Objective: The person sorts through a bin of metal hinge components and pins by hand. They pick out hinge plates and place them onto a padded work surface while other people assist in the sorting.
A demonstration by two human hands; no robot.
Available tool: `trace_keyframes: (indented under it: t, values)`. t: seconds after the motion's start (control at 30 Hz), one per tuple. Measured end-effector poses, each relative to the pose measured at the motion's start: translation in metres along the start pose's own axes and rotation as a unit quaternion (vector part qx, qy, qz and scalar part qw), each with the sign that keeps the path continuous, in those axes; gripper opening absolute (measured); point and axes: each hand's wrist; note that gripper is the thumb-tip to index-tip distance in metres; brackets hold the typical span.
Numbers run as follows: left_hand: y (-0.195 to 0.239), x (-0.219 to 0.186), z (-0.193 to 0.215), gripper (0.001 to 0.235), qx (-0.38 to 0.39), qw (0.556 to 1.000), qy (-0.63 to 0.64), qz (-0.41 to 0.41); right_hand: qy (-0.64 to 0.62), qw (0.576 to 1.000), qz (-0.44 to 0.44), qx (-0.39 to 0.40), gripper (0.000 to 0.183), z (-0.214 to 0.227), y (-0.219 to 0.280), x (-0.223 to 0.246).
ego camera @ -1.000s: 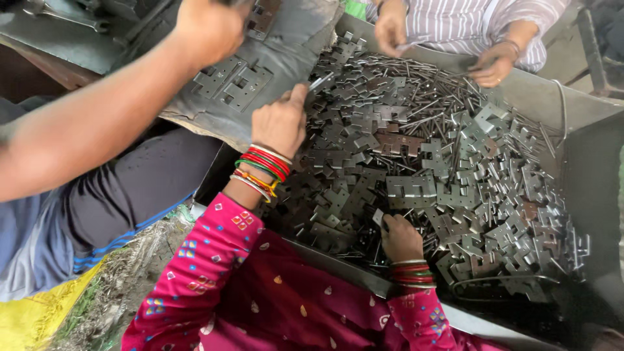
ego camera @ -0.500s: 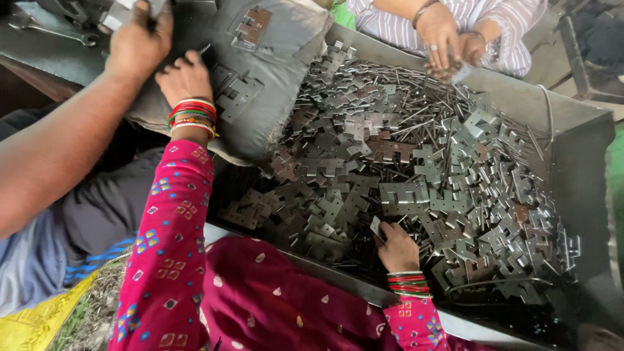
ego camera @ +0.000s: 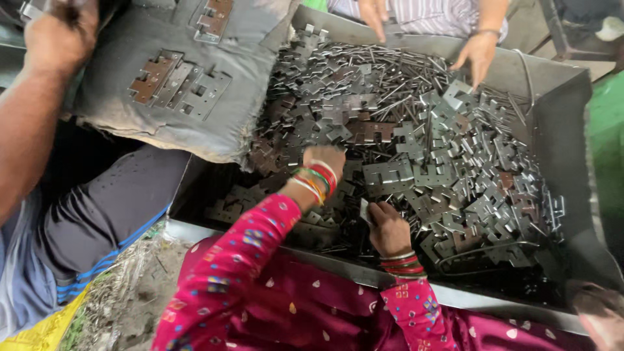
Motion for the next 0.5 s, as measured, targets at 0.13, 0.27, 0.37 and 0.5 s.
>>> trace_keyframes:
  t: [0.13, 0.27, 0.37, 0.5]
  values:
    - [0.0, -0.031, -0.053, 0.016, -0.044, 0.998, -0.031, 0.03, -0.062, 0.987, -0.024, -0.146, 0.029, 0.005, 0.008, -0.017]
    - [0.002, -0.041, -0.082, 0.016, -0.133, 0.987, -0.056, 0.068, -0.4, 0.86, -0.235, -0.214, 0.018, 0.032, 0.029, -0.033]
    - [0.003, -0.043, -0.084, 0.01, -0.188, 0.978, -0.026, 0.09, -0.591, 0.679, -0.35, -0.26, 0.024, 0.059, 0.037, -0.039]
    - [0.015, -0.043, -0.05, 0.019, -0.07, 0.996, 0.057, 0.017, -0.767, 0.523, -0.342, -0.148, 0.028, 0.075, 0.038, -0.046]
Point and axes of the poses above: each hand's wrist, its own y-axis away from the middle knuckle, its own z-axis out of the back of the hand, x = y × z, and after that the axes turned 4 degrees about -y, right-handed
